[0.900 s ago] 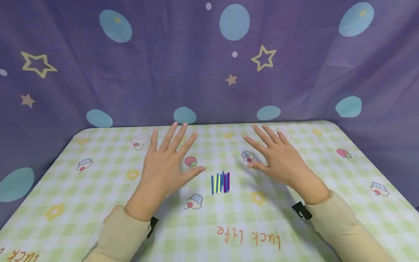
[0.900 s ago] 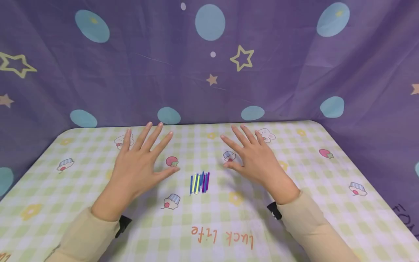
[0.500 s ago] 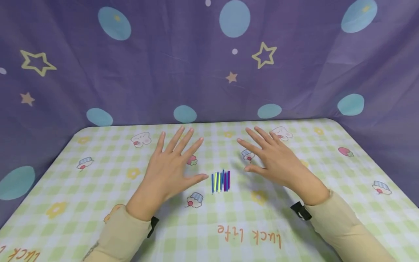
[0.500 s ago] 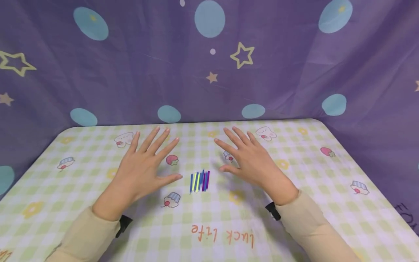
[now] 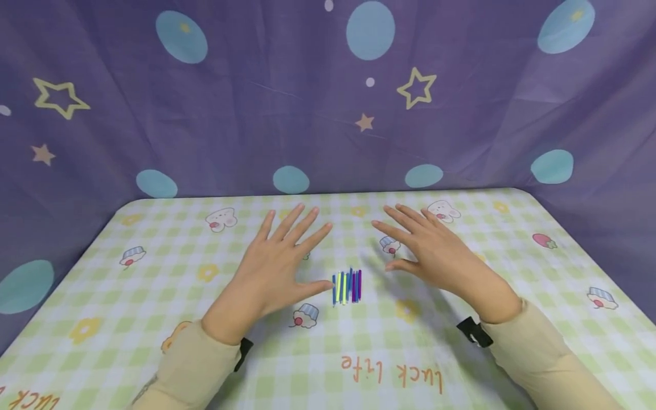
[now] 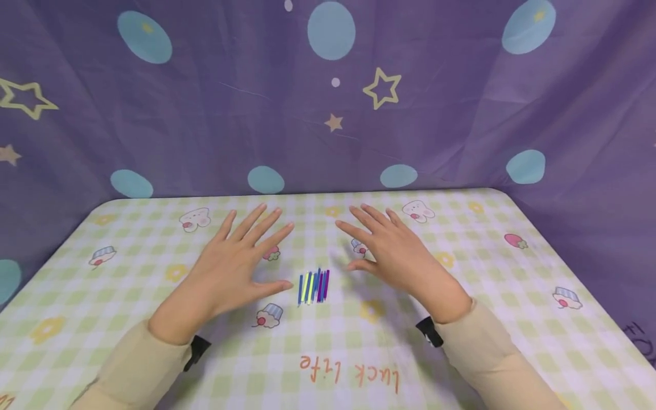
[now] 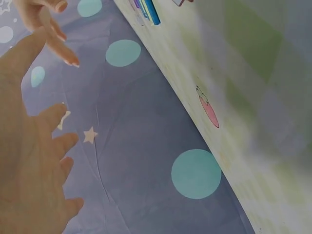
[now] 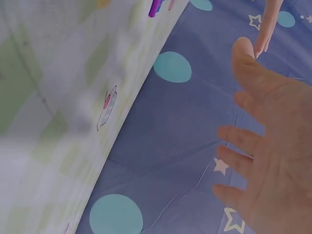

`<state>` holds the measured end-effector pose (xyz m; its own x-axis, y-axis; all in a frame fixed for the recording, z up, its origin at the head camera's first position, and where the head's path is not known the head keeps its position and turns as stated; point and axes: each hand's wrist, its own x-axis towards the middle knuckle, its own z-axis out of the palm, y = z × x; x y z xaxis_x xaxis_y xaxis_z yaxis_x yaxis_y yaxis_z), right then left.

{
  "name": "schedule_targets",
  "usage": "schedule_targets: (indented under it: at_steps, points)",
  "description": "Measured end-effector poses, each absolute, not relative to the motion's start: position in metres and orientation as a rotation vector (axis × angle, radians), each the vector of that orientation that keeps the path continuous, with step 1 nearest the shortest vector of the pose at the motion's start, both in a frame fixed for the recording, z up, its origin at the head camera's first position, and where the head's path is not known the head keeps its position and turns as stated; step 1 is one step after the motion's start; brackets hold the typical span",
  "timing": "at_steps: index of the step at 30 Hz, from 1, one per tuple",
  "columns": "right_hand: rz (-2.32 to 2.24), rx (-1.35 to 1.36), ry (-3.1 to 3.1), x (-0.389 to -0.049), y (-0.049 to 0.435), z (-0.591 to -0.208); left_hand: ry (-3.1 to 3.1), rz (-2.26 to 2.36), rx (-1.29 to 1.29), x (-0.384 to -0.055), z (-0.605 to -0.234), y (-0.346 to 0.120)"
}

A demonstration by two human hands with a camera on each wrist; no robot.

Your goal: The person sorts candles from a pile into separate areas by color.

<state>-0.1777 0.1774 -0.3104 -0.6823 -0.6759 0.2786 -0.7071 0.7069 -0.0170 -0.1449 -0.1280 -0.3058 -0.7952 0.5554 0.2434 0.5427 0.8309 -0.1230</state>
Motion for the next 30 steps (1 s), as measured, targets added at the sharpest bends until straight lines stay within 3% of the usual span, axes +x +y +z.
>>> schedule_targets:
  at_steps: [17, 30]
  points:
    - [0.396, 1.312, -2.598, -0.195, 0.153, -0.310, -2.836, -0.038, -0.900, -0.171, -0.303, -0.115]
    - [0.670, 1.268, -2.805, -0.196, 0.157, -0.315, -2.903, -0.152, -0.931, -0.170, -0.309, -0.114]
